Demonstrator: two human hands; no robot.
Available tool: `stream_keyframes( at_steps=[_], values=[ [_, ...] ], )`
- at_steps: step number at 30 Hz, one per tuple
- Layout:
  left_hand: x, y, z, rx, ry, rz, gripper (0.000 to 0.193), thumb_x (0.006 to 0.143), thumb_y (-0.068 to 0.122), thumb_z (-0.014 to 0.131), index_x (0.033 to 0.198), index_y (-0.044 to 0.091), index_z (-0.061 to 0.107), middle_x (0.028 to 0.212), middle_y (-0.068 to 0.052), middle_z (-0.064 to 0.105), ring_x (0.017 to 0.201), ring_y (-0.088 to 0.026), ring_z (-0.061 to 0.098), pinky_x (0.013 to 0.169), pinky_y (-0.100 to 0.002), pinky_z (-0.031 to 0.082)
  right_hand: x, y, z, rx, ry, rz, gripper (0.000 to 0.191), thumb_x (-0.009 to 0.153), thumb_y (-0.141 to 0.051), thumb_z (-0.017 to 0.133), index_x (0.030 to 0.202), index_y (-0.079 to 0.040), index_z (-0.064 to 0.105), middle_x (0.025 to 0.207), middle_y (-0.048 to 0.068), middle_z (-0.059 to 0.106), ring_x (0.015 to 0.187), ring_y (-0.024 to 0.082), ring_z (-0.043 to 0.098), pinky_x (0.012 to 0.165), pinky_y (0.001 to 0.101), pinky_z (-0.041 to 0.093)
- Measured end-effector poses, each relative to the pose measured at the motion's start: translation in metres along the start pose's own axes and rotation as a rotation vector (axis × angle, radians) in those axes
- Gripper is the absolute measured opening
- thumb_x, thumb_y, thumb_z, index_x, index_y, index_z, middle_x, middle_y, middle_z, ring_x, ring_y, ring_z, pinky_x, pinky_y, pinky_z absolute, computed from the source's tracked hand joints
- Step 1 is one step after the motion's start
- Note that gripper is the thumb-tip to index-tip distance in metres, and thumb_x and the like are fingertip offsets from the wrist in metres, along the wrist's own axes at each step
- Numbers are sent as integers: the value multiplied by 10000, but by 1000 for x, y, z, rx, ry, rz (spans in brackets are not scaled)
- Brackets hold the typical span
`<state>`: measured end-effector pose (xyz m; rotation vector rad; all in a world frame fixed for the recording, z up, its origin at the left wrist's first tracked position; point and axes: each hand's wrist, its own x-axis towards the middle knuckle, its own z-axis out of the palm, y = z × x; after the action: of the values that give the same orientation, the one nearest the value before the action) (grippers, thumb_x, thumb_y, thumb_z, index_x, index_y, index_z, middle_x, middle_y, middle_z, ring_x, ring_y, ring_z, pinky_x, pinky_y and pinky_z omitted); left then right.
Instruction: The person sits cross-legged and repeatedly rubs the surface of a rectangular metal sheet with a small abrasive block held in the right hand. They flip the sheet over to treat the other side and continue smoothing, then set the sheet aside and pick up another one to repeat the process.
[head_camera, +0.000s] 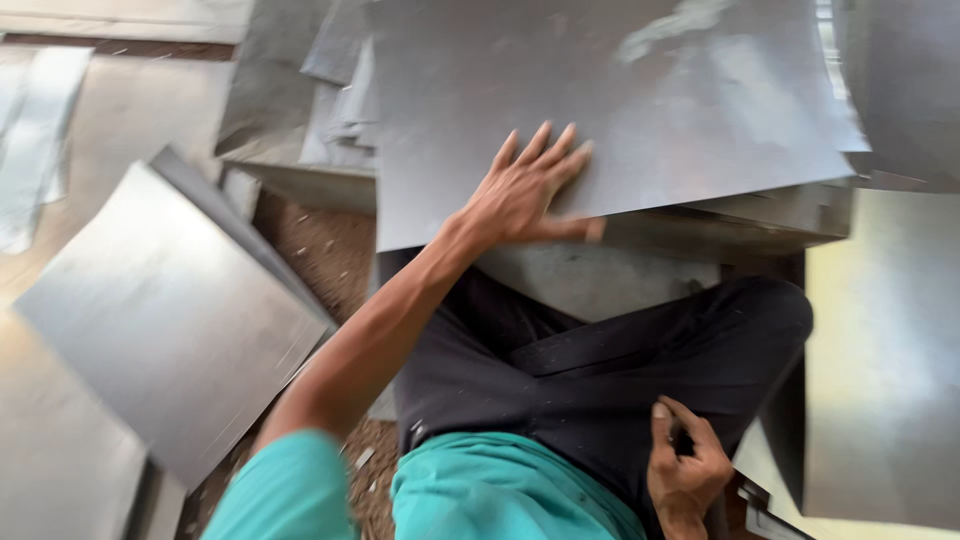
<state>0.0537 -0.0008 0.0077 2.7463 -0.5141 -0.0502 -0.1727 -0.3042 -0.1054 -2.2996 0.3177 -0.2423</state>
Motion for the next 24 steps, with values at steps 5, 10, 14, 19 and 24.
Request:
stream_keyframes(
  at_steps=[5,10,14,19,24],
  values=[
    [-10,26,16,301,-125,105,784,871,288,655,1587,173,359,1547,-204,420,1319,-390,497,930,-505,533,37,-32,-5,60,-110,82,309,876,-223,796,1087,2,768,862,97,743,761,196,682,698,316,541],
    [-47,6,-20,427,-251,249,610,952,-19,507,1530,121,369,1451,-237,480,954,-313,644,556,-330,636,69,-41,-45,664,-285,384,366,993,-220,601,1220,56,680,917,97,703,703,173,653,580,317,498],
    [-84,-9,-36,129,-175,93,727,900,-151,455,1503,255,445,1584,-64,480,1353,-321,578,781,-349,644,75,-27,-67,814,-106,240,344,1037,-239,472,1220,13,619,1202,28,692,922,87,662,773,273,602],
    [-54,35,25,340,-94,139,728,902,44,557,1571,225,335,1549,-234,380,1314,-502,472,940,-597,518,103,-51,-63,422,-162,-55,282,1063,-151,646,1310,-35,714,1024,70,615,791,103,542,686,248,468],
    [-47,42,44,364,-117,160,752,958,57,559,1632,244,284,1602,-272,311,1342,-552,417,995,-659,471,131,-91,-69,421,-201,-319,209,997,-105,758,1190,-27,734,998,46,731,828,100,665,707,232,559]
  ],
)
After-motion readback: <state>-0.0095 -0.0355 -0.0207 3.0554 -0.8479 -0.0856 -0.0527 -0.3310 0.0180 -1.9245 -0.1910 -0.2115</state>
